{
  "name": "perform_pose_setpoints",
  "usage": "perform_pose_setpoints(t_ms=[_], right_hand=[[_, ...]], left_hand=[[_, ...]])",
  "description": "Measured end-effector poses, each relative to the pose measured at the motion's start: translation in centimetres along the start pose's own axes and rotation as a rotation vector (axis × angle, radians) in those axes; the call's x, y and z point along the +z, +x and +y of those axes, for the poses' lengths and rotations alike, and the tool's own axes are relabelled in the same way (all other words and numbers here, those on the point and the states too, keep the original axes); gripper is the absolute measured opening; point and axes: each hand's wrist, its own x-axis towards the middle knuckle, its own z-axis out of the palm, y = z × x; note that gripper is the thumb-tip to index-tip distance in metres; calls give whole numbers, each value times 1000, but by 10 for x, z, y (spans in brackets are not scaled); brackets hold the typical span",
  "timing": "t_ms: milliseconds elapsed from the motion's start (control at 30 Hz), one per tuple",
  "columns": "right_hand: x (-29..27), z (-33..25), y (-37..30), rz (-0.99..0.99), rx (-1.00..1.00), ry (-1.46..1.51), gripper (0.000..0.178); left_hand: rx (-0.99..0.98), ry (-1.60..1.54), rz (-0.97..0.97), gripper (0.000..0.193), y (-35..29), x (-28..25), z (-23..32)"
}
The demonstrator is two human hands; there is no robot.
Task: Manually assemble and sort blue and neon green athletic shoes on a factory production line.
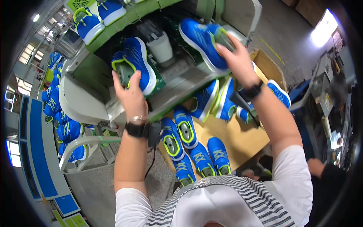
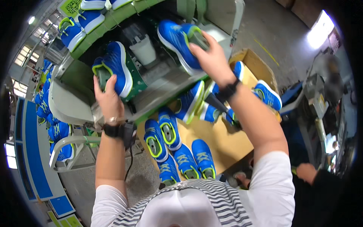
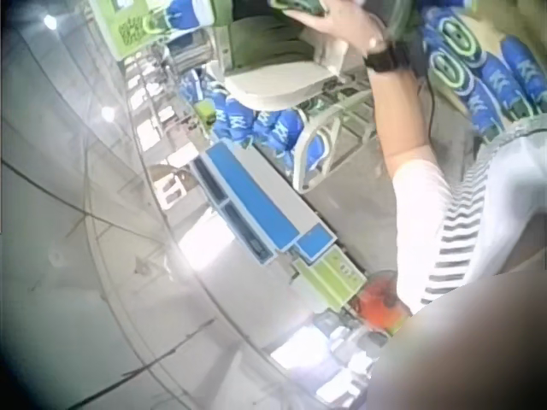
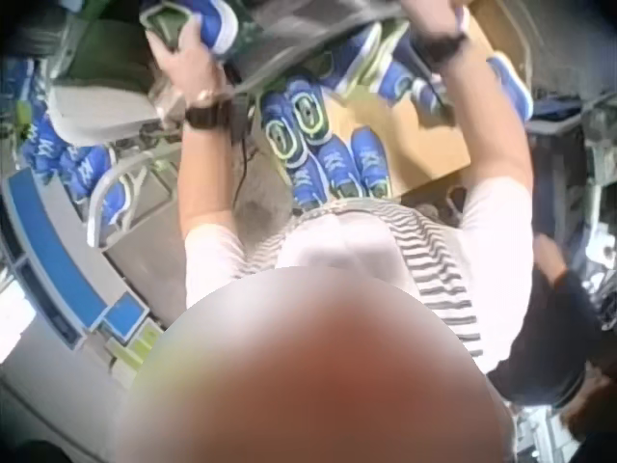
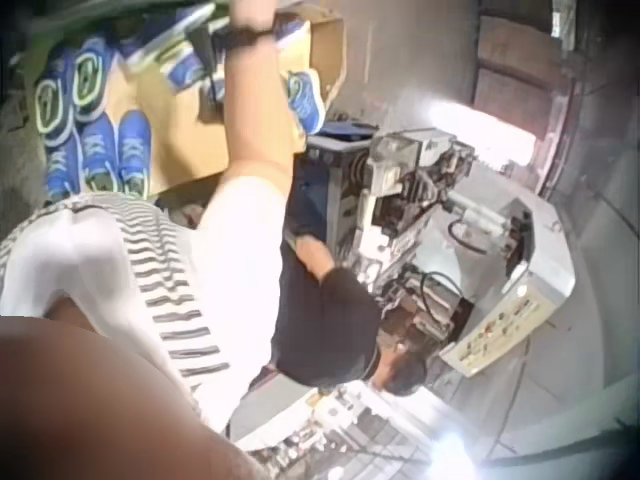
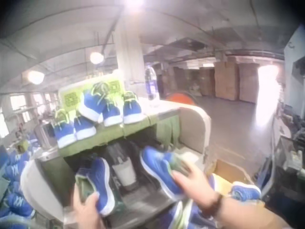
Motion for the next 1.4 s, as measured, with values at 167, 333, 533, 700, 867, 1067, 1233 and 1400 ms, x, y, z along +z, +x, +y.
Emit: perform_pose_setpoints(t_ms=[167, 333, 533, 700, 867, 1067, 1233, 1400], right_hand=[[94, 100, 173, -121, -110, -530, 65], [148, 104, 117, -19, -131, -594, 61], [-50, 102, -123, 89, -47, -759, 77], [-149, 182, -242, 520, 780, -814, 120], [-136, 134, -259, 151, 653, -1005, 105], [-170, 130, -236, 90, 388, -621, 60], [-337, 246, -167, 540, 491, -1323, 76], [-319, 270, -189, 403, 304, -414, 61]], left_hand=[[429, 733, 92, 91, 123, 20, -121], [198, 949, -161, 70, 136, -3, -100], [60, 681, -473, 54, -52, -16, -41], [-156, 810, -724, 49, -148, -53, -31], [-80, 778, -994, 51, -207, -21, -44], [-162, 598, -1241, 62, -266, 30, -73], [61, 843, -1299, 77, -301, 60, -104], [82, 678, -1446, 87, -303, 59, -118]])
